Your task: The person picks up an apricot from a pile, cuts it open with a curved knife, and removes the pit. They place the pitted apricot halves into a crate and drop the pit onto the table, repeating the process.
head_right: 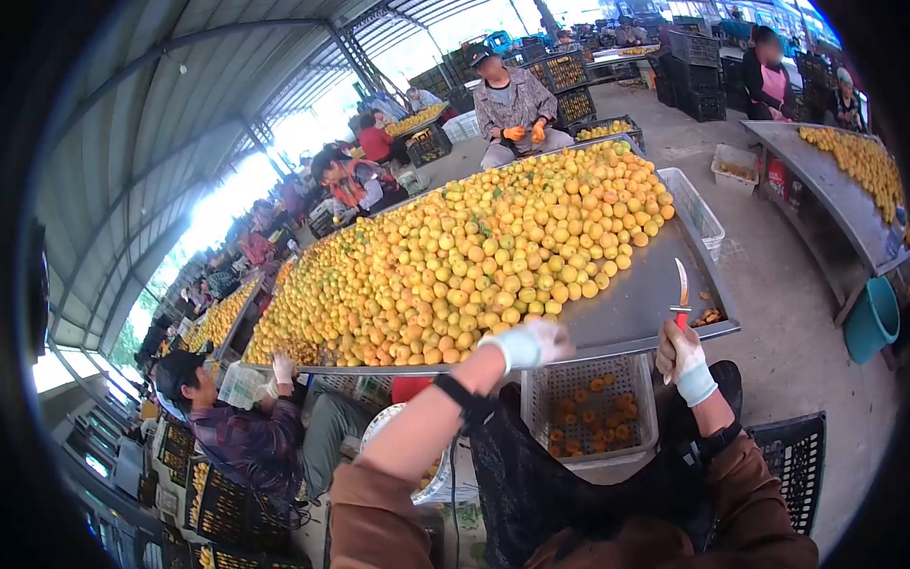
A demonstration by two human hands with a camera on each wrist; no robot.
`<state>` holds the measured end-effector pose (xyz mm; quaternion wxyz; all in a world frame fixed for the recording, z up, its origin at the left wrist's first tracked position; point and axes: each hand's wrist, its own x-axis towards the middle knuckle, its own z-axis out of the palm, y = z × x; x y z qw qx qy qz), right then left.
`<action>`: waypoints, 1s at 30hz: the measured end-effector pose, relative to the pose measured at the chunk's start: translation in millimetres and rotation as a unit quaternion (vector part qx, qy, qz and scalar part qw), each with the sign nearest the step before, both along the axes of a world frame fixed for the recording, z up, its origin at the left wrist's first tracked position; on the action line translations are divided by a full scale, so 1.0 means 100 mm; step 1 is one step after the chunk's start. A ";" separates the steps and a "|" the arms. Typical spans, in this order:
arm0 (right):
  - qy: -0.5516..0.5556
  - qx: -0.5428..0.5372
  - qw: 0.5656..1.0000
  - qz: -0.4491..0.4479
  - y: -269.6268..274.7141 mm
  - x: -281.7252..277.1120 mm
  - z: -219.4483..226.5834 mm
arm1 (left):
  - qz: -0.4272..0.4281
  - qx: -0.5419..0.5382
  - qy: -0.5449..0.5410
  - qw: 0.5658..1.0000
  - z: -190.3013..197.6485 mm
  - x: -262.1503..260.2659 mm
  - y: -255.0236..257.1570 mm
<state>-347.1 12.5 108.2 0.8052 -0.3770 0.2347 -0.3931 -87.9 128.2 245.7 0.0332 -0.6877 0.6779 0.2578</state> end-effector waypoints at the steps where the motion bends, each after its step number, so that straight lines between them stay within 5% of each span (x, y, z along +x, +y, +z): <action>1: 0.013 -0.016 1.000 -0.007 0.02 0.06 0.09 | 0.008 -0.008 0.016 1.000 -0.16 0.08 0.13; 4: 0.057 -0.061 0.996 -0.028 -0.05 0.17 0.28 | -0.012 -0.059 0.022 0.998 -0.68 0.43 0.34; 7: 0.141 -0.228 0.963 -0.011 -0.20 0.32 0.41 | 0.097 -0.021 0.071 0.993 -0.69 0.62 0.42; 12: 0.157 -0.139 0.977 -0.032 -0.43 0.79 0.46 | 0.212 -0.081 0.038 0.973 -0.98 0.98 0.31; 16: 0.139 -0.007 0.990 -0.006 -0.69 1.17 0.22 | 0.204 -0.131 -0.028 0.970 -1.16 1.00 0.04; 23: 0.154 0.067 0.986 -0.012 -0.89 1.22 -0.18 | 0.151 -0.170 -0.120 0.966 -1.49 1.17 -0.65; 26: 0.140 -0.002 0.990 -0.003 -0.96 1.16 -0.09 | 0.103 -0.261 -0.155 0.947 -1.76 1.34 -1.12; 30: 0.175 0.005 0.984 -0.027 -1.06 1.10 -0.13 | 0.087 -0.269 -0.196 0.939 -1.66 1.24 -1.66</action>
